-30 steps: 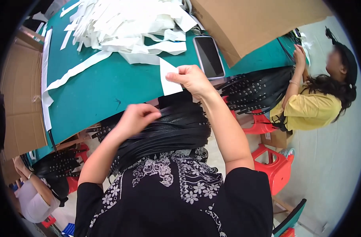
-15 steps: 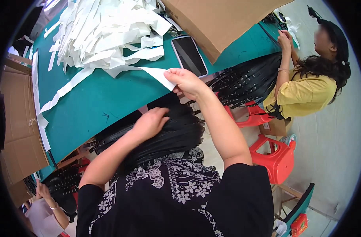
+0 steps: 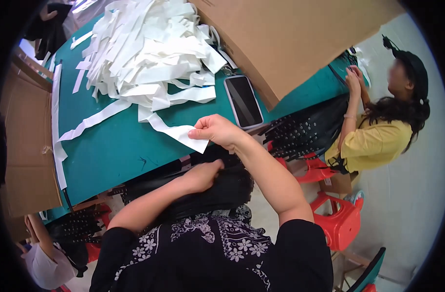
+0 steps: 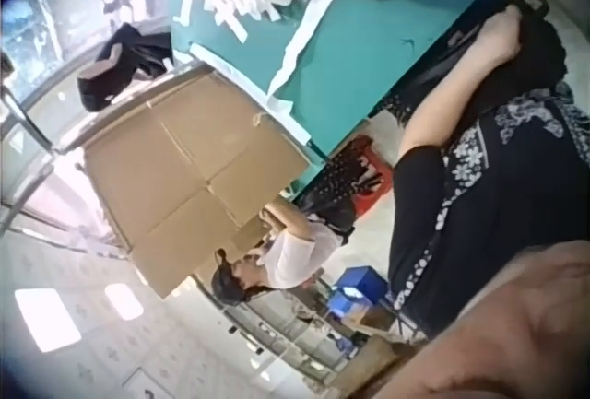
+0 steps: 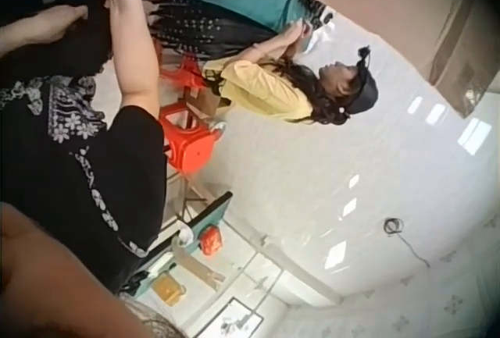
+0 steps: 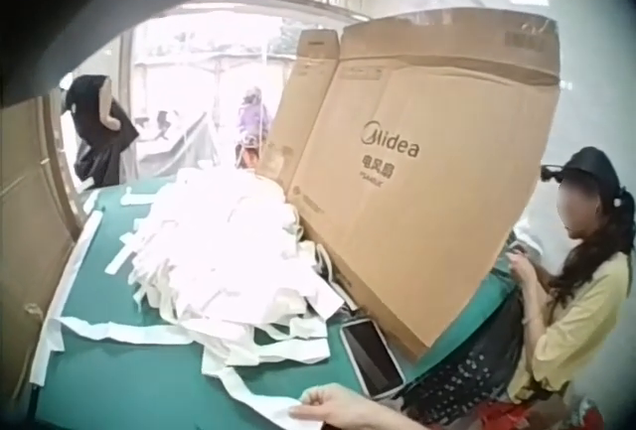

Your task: Assembling white fabric straps onto black belt bases at a factory workstation.

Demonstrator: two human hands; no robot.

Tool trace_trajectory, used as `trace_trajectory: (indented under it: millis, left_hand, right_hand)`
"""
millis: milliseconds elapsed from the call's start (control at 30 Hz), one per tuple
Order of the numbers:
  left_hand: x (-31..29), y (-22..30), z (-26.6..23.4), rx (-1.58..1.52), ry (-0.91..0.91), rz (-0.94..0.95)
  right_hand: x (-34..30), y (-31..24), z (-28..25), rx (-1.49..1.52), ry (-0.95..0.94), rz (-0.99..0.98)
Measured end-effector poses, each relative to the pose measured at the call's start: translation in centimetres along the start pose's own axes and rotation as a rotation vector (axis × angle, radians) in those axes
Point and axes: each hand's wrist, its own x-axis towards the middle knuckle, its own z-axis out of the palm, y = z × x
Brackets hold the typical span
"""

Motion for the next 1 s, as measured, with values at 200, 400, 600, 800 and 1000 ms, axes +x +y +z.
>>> trace_trajectory:
  millis: [200,400,600,800,1000]
  left_hand:
    - [-15.2,-3.5,-3.9,-1.014,0.417,-0.434]
    - [-24.7,-5.0,-1.5,-1.174,1.033,-0.262]
    - [-25.6,-2.8,-1.9,-1.036,0.519,-0.12]
    - [-22.1,-6.3,-3.4,-1.208,0.298,-0.235]
    - [-15.2,-4.2,-7.4,-1.596,0.351,-0.343]
  right_hand:
    - [2.2,0.6,2.8,0.288,0.053,-0.111]
    - [-0.3,1.5,6.1,0.412,-0.261,0.056]
    - [0.6,5.2,12.4,1.011,-0.399,0.419]
    - [0.2,4.5,15.7,0.575,-0.357,0.075]
    - [-2.1,3.2,17.7,0.086,-0.511,-0.125]
